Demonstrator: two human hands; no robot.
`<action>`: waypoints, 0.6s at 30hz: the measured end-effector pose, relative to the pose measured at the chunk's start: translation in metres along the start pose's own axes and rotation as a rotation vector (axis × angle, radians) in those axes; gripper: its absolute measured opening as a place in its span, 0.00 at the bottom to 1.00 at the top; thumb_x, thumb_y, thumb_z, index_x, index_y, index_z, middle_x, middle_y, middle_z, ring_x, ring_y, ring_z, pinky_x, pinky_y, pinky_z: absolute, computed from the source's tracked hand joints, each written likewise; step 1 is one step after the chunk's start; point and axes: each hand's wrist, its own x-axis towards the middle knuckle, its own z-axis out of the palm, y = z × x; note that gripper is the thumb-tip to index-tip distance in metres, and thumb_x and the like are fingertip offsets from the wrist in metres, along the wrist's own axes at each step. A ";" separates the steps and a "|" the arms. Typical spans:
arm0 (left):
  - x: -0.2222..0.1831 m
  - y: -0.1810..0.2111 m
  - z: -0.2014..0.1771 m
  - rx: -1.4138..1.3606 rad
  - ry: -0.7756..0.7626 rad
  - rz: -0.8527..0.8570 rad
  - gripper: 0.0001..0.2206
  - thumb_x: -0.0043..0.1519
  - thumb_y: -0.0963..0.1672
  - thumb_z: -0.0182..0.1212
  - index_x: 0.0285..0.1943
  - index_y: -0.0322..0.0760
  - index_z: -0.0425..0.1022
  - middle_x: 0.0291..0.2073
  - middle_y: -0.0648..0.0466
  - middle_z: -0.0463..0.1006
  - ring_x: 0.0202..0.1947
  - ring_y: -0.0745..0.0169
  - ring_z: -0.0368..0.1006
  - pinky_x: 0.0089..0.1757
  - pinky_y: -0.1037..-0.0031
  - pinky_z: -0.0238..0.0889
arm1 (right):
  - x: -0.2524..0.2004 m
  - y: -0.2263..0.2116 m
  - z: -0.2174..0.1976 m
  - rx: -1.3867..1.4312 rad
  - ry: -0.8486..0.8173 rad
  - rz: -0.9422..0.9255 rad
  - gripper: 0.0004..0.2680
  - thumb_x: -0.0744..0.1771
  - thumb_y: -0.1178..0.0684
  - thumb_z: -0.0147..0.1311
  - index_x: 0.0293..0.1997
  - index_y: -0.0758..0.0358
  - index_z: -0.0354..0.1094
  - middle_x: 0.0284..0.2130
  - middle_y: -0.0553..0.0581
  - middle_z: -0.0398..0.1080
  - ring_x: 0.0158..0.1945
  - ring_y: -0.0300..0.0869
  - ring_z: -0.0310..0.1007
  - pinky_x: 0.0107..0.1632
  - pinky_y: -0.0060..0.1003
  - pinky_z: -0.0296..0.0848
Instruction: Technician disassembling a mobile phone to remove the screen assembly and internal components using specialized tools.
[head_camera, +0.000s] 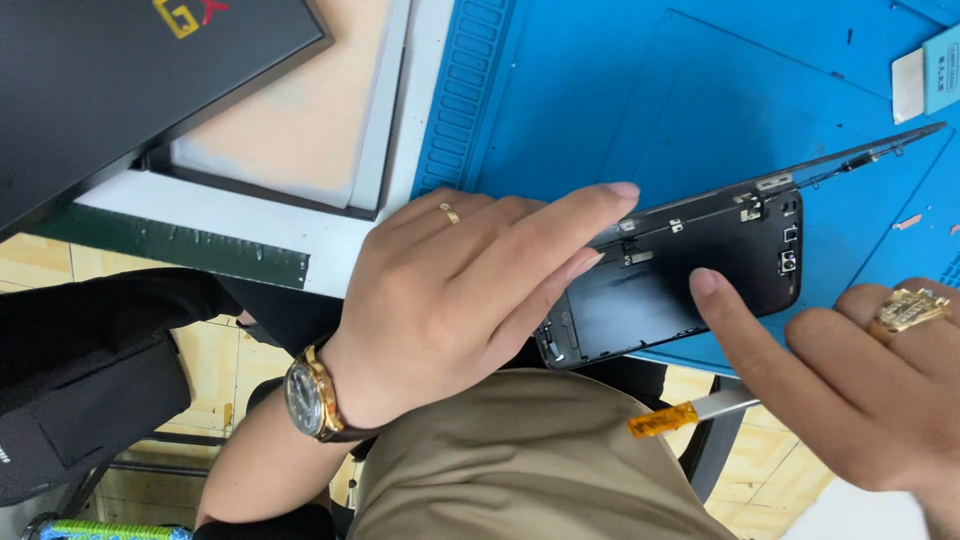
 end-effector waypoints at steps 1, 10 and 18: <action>-0.003 -0.003 0.002 -0.004 0.004 0.018 0.16 0.81 0.42 0.64 0.74 0.39 0.65 0.44 0.56 0.87 0.37 0.61 0.78 0.37 0.66 0.67 | 0.009 0.008 -0.002 -0.067 0.082 -0.211 0.14 0.70 0.55 0.61 0.62 0.71 0.80 0.15 0.50 0.47 0.14 0.43 0.48 0.22 0.40 0.50; -0.015 -0.008 0.011 0.075 0.010 0.005 0.20 0.86 0.43 0.67 0.80 0.48 0.60 0.36 0.63 0.79 0.29 0.62 0.65 0.33 0.65 0.61 | 0.042 0.014 -0.006 -0.267 0.106 -0.536 0.14 0.69 0.60 0.64 0.61 0.75 0.85 0.14 0.50 0.50 0.15 0.45 0.55 0.26 0.44 0.47; -0.013 -0.008 0.009 0.084 -0.022 -0.007 0.17 0.85 0.43 0.61 0.80 0.50 0.62 0.31 0.63 0.69 0.26 0.60 0.57 0.31 0.62 0.57 | 0.039 0.019 -0.002 -0.211 -0.031 -0.547 0.17 0.68 0.59 0.60 0.64 0.78 0.79 0.13 0.52 0.55 0.13 0.48 0.60 0.22 0.47 0.51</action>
